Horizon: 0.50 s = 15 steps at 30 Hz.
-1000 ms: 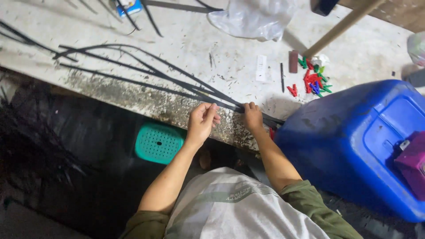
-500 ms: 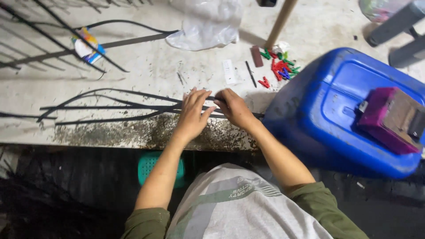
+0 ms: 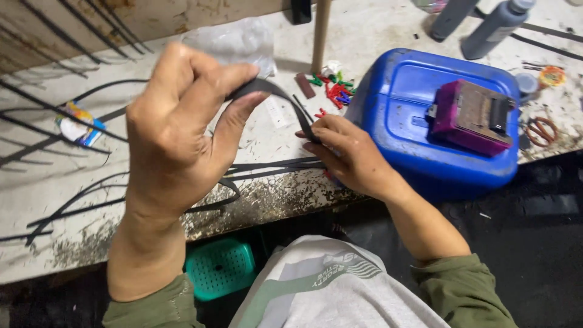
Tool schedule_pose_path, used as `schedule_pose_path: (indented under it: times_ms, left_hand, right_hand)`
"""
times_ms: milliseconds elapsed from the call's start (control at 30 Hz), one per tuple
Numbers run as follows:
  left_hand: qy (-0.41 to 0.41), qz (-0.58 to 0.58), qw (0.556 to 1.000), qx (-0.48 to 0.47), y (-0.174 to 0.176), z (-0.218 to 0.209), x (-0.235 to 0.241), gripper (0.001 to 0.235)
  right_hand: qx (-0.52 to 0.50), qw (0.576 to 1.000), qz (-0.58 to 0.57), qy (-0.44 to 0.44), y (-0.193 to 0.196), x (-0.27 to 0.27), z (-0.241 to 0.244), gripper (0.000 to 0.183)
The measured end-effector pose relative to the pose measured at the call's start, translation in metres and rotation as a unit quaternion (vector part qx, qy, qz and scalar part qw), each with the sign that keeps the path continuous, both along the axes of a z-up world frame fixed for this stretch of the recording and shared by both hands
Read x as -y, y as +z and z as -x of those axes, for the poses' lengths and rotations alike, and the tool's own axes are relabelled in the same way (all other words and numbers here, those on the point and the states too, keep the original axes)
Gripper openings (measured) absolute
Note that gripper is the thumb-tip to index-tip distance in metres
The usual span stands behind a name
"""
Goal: A person processes long black leather strips by pulling them through a finishing tool mounted on a container to treat the edges.
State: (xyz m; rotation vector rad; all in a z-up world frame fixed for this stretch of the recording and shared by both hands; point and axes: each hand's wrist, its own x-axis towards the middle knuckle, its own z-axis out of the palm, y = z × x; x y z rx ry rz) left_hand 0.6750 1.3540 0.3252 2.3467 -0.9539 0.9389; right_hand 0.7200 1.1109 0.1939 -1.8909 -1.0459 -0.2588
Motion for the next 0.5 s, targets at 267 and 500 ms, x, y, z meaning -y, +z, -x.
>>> schedule_pose_path:
  times_ms: [267, 500]
  left_hand:
    - [-0.095, -0.034, 0.994, 0.028, 0.058, -0.002, 0.071, 0.014]
    - [-0.165, -0.019, 0.986, 0.009, 0.064, -0.012, 0.14, 0.016]
  right_hand:
    - [-0.001, 0.994, 0.051, -0.093, 0.046, 0.077, 0.005, 0.008]
    - [-0.007, 0.98, 0.04, -0.193, 0.063, 0.159, 0.003, 0.009]
